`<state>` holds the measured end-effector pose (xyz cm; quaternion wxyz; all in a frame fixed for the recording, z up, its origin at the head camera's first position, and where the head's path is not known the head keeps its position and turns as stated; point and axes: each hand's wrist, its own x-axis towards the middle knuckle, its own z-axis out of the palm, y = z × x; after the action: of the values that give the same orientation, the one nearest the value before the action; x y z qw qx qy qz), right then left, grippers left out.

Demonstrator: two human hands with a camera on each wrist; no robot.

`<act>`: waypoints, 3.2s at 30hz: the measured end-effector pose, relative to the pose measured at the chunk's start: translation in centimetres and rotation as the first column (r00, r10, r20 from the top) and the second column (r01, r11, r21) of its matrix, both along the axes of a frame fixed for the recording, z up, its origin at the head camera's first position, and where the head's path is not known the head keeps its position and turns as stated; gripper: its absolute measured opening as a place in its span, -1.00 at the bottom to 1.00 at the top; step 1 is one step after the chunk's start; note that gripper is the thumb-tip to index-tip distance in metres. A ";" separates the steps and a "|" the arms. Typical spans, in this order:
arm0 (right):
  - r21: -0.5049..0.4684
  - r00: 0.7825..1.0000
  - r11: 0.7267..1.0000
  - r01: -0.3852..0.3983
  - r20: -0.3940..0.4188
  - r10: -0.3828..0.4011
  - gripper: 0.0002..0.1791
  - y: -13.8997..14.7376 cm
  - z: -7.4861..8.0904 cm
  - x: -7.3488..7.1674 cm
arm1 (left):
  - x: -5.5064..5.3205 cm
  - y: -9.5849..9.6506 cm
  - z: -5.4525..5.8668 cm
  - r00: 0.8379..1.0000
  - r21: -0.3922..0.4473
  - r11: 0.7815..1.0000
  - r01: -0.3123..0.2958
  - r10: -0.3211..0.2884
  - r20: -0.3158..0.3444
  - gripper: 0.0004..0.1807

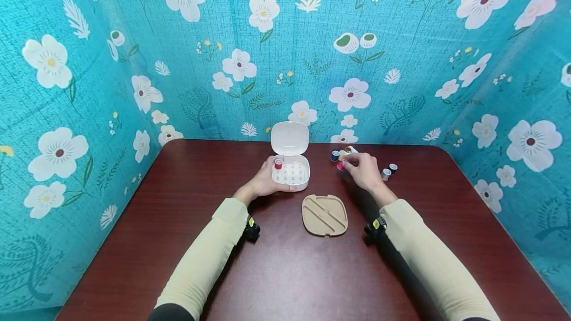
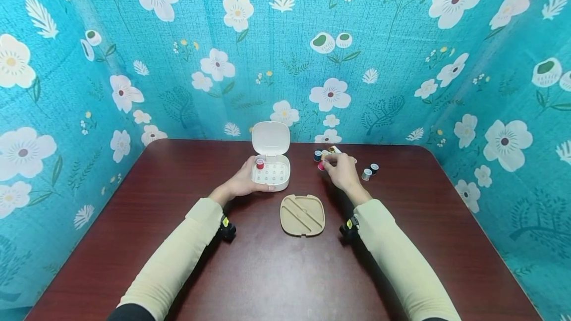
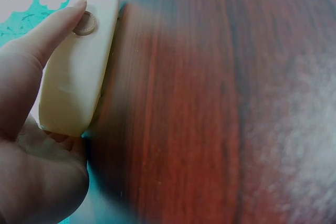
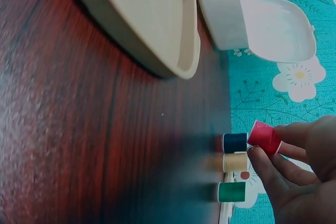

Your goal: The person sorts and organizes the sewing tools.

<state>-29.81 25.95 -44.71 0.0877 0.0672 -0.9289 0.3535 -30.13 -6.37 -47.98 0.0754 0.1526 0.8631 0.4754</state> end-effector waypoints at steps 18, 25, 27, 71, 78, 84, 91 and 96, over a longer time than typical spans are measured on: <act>-0.005 0.998 0.999 -0.044 -0.041 0.043 -0.70 -1.3 0.2 -0.3 | 0.0 0.0 -0.1 1.000 -0.009 1.000 -0.013 0.013 0.020 0.30; 0.000 0.998 0.999 -0.045 -0.053 0.045 -0.72 -1.9 0.1 -0.4 | 0.0 0.0 0.0 1.000 -0.005 1.000 -0.015 0.015 0.017 0.29; -0.001 0.997 0.999 -0.050 -0.055 0.050 -0.72 -2.0 0.1 -0.4 | 0.1 0.0 0.1 1.000 -0.004 1.000 -0.015 0.015 0.013 0.29; -0.034 0.989 0.989 -0.142 -0.044 0.140 -0.77 -5.3 0.2 -0.6 | 0.0 0.0 -0.1 1.000 0.001 1.000 -0.010 0.010 0.028 0.30; -0.033 0.987 0.988 -0.153 -0.057 0.151 -0.77 -5.7 0.2 -0.7 | 0.1 0.0 0.0 0.999 -0.010 1.000 -0.014 0.015 0.030 0.30; -0.031 0.987 0.987 -0.159 -0.039 0.157 -0.75 -6.1 -0.1 -0.8 | 0.0 0.0 0.0 1.000 -0.005 1.000 -0.013 0.013 0.027 0.30; -0.023 0.986 0.986 -0.163 -0.045 0.162 -0.76 -6.7 -0.2 -0.8 | 0.0 -0.1 -0.1 1.000 0.000 1.000 -0.009 0.009 0.019 0.29; -0.029 0.985 0.985 -0.167 -0.051 0.166 -0.76 -6.9 -0.2 -0.6 | 0.1 0.0 0.0 1.000 -0.004 1.000 -0.008 0.008 0.026 0.31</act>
<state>-30.45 19.04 -44.87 0.0815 0.1518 -0.9116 0.3731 -30.08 -6.37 -48.00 0.0850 0.1428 0.8637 0.4759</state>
